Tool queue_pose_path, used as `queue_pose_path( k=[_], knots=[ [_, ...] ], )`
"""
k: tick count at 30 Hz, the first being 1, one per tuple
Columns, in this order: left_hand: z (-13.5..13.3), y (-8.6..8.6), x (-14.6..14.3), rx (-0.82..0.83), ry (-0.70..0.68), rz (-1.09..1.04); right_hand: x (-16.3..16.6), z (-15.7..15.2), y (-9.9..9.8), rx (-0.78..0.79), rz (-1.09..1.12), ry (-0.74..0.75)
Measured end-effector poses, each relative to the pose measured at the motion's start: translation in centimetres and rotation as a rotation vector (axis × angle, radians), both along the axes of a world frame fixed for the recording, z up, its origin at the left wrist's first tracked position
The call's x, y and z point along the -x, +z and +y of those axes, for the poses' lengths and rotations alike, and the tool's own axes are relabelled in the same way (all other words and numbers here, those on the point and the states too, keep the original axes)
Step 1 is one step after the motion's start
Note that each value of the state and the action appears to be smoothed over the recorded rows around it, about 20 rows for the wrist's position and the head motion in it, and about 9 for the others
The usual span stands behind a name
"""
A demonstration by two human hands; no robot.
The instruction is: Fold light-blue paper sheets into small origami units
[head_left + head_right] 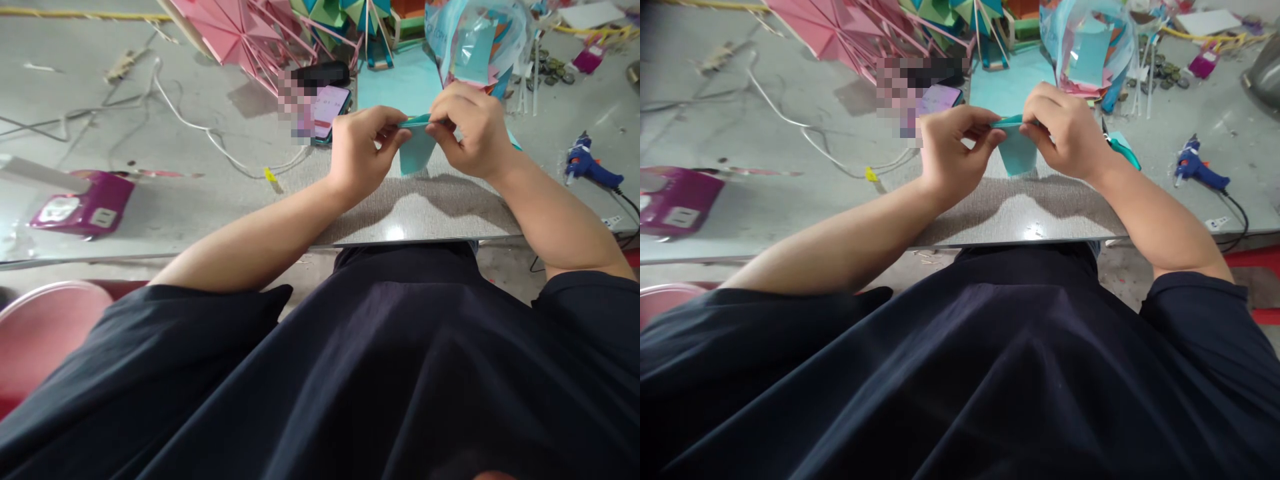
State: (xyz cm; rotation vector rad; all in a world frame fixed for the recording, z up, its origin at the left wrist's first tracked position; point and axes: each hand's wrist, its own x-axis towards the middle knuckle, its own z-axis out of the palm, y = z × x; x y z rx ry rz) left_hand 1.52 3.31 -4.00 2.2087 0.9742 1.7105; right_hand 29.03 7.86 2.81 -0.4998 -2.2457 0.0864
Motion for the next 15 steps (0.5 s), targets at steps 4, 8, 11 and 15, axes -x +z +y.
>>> queue_pose_path(
  k=[4,8,11,15],
  knots=[
    [-0.2,0.0,0.0,-0.022,0.027,0.009,0.2,-0.3,0.4,0.069,-0.003,-0.006],
    [1.1,-0.7,0.2,-0.037,0.006,-0.040,0.3,-0.4,0.3,0.103,-0.007,-0.015],
    [2.0,-1.3,0.1,-0.040,-0.045,-0.061,0.3,-0.3,-0.1,-0.005,-0.005,-0.020],
    [1.9,-1.6,-0.5,0.040,-0.121,-0.004,0.5,-0.2,-0.7,0.002,-0.030,-0.041]
  ],
)
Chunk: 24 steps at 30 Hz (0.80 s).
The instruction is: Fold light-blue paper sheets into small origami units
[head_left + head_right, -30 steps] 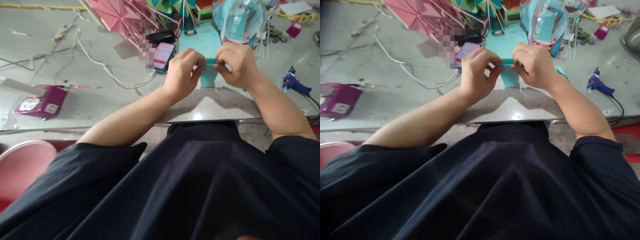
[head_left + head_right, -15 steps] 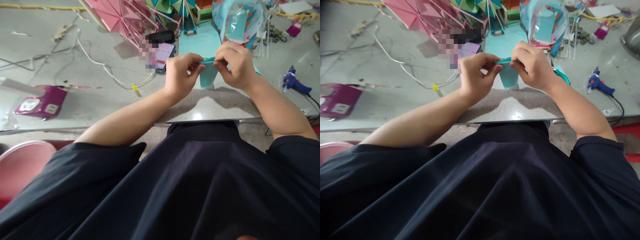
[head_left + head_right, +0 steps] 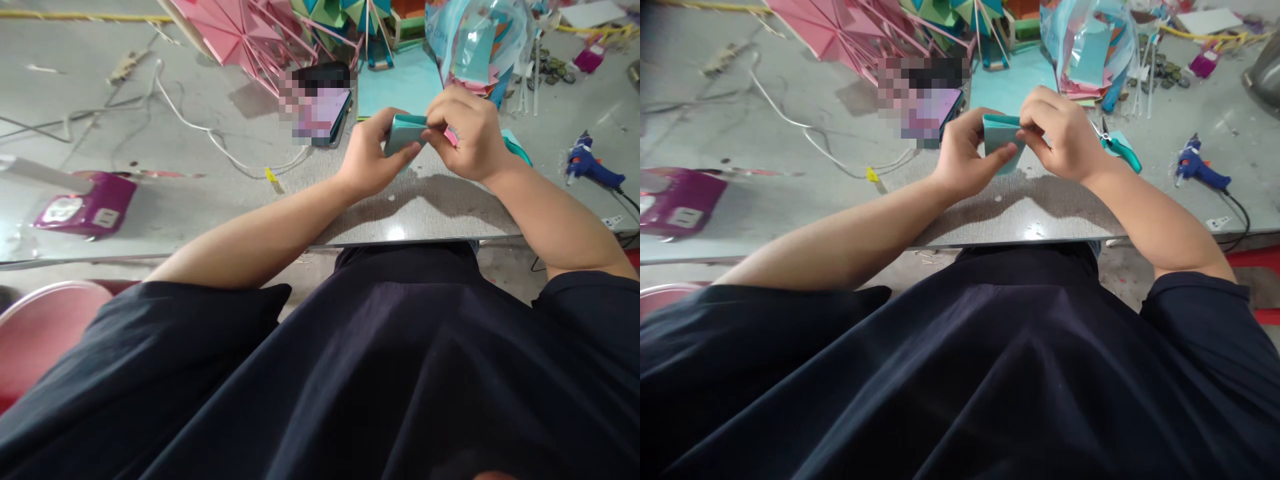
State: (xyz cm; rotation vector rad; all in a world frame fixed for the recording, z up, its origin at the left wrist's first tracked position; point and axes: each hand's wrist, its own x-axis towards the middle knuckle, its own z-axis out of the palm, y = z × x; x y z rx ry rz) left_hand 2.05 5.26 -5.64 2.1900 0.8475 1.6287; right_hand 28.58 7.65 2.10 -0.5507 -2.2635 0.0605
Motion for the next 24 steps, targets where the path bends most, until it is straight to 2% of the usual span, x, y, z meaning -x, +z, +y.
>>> queue_pose_path(
  k=[5,11,17,22,24],
  knots=[
    [-0.6,0.2,-0.5,0.158,-0.127,0.064,0.3,-0.5,-0.5,0.075,-0.009,0.061],
    [-1.7,0.9,-0.5,0.151,-0.160,0.080,0.7,-1.7,0.3,0.209,-0.025,0.057],
    [-1.4,0.6,-0.3,0.036,-0.143,0.104,0.7,-1.3,0.4,0.194,0.038,0.088],
    [-0.5,-0.2,0.1,0.117,-0.156,0.155,1.1,-1.7,0.9,0.197,0.065,0.058],
    [-0.5,-0.3,0.0,0.096,-0.173,0.171,1.2,-2.0,1.2,0.196,0.067,0.050]
  ],
)
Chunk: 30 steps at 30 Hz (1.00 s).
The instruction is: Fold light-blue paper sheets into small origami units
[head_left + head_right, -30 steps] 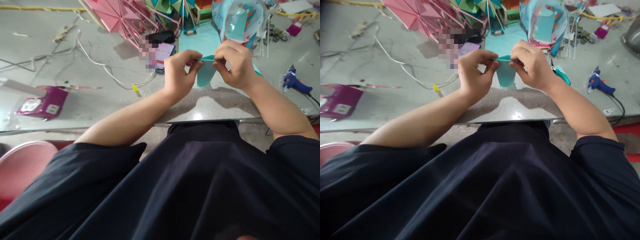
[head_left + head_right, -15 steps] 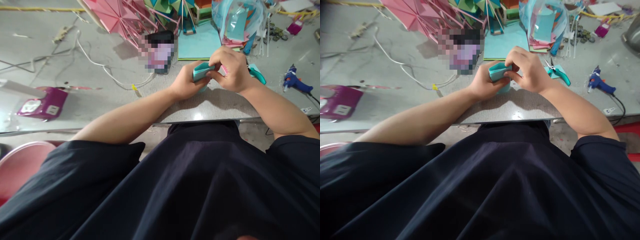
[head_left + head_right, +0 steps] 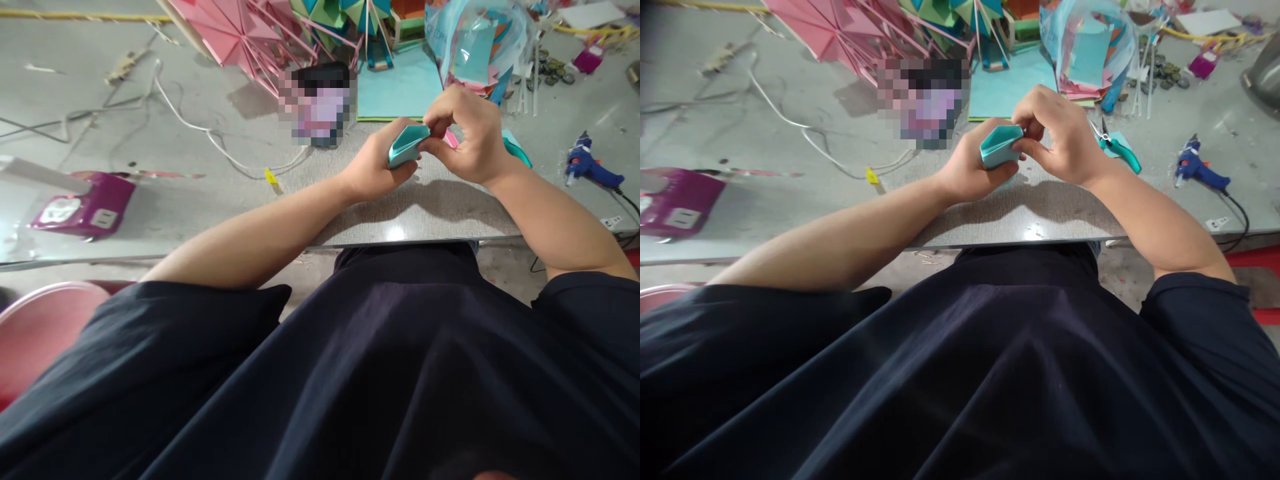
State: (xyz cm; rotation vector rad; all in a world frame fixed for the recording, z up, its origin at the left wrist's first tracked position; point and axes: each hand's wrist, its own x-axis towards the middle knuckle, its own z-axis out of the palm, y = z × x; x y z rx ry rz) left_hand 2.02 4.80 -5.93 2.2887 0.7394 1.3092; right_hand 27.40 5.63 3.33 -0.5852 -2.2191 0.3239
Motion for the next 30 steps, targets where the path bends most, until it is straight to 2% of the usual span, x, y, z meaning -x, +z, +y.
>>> queue_pose_path(
  k=[5,10,15,23,30],
  knots=[
    [-0.8,0.3,-0.2,-0.075,-0.098,-0.020,0.1,-0.4,0.3,0.018,-0.018,-0.008],
    [-0.8,0.0,0.0,0.055,-0.029,0.029,-0.2,0.2,-0.5,0.057,0.016,0.064],
    [-0.1,0.0,0.1,0.056,-0.134,0.027,-0.8,0.4,-0.3,0.055,-0.020,0.085],
    [-2.4,1.6,-0.2,0.079,-0.049,0.019,-0.9,0.8,0.0,0.011,-0.065,0.083],
    [-1.9,0.8,-0.3,0.108,-0.075,0.020,-1.0,0.7,0.3,-0.027,-0.114,0.108]
  ],
)
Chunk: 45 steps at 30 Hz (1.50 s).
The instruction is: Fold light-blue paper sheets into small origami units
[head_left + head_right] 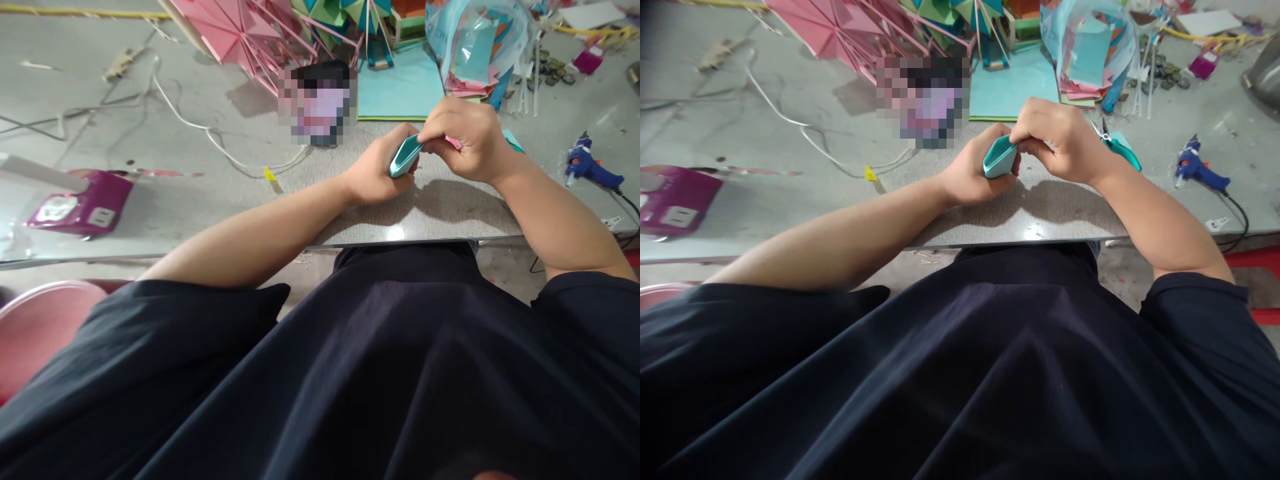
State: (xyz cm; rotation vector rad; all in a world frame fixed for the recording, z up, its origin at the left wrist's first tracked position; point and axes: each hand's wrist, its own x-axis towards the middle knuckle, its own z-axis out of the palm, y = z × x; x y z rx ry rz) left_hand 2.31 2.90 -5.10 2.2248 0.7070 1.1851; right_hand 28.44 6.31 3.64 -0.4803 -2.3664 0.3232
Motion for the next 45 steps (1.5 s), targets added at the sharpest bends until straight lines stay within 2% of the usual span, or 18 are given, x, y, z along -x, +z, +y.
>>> queue_pose_path(
  k=[3,12,19,30,39,42,45],
  knots=[
    [-0.2,0.1,0.0,-0.010,-0.045,0.000,-0.3,0.2,-0.2,-0.025,-0.002,0.012],
    [-0.7,1.0,0.2,0.024,0.025,0.038,-0.7,0.6,-0.5,-0.041,0.015,-0.022],
    [-1.2,1.4,0.2,-0.072,0.003,0.106,-0.4,-0.1,0.2,-0.170,0.124,0.160],
    [-1.1,1.0,0.2,-0.127,0.040,0.055,-0.7,0.1,0.3,-0.002,-0.042,-0.038],
    [-2.6,2.2,0.0,-0.087,0.086,0.119,-0.4,-0.1,0.4,0.033,0.021,0.007],
    [-2.4,2.4,0.1,-0.057,0.105,0.145,-0.5,0.1,0.4,-0.025,0.045,0.079],
    [-2.0,2.2,0.2,-0.060,0.090,0.137,-0.7,0.3,0.6,-0.020,0.011,0.080]
  ],
)
